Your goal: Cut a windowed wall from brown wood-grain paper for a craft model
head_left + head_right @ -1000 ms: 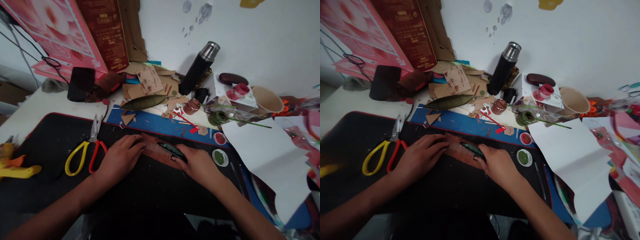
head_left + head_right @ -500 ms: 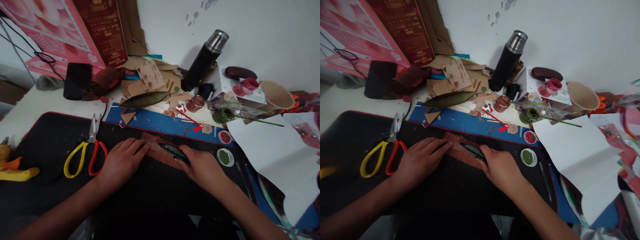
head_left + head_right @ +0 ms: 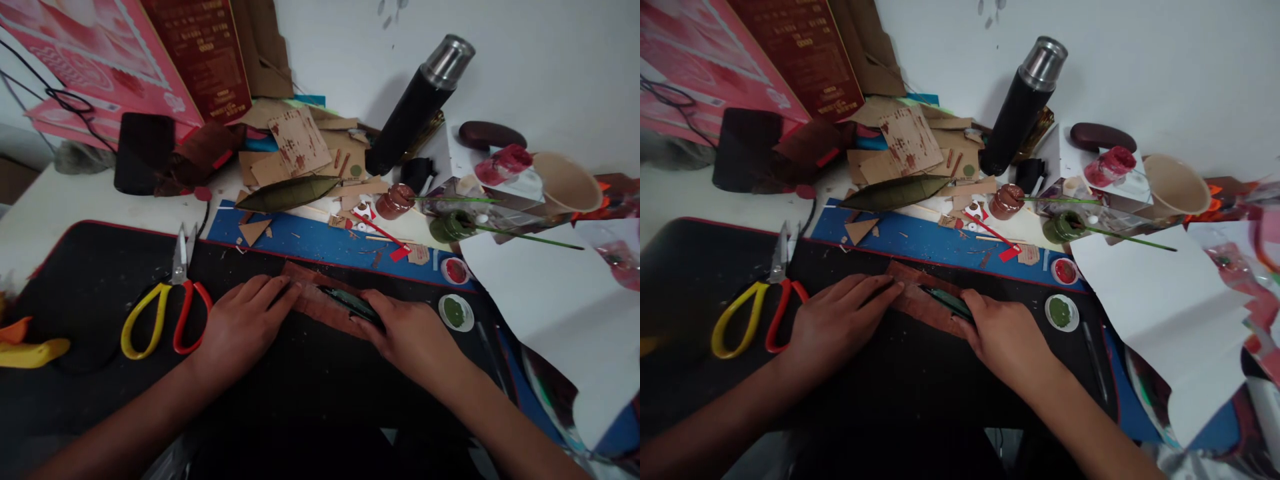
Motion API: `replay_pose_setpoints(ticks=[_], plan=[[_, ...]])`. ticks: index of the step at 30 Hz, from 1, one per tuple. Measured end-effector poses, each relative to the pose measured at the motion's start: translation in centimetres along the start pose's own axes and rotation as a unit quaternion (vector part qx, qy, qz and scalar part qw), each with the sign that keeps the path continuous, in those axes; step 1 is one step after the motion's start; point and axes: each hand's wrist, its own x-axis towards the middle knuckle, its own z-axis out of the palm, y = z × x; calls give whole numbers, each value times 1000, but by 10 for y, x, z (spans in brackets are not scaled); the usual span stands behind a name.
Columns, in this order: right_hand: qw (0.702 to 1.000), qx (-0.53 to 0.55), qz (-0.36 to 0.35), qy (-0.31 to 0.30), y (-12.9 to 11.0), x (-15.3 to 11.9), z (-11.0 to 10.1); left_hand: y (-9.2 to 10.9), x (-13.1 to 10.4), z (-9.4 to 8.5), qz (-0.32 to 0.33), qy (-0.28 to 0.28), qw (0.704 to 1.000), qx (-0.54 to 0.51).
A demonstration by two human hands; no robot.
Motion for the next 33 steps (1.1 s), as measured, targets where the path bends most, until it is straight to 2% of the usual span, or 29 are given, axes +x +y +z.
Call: replay_pose_setpoints(ticks=[33], plan=[[1000,10,9,-3,0,1,2,4,-1,-1,19,-16,999,21]])
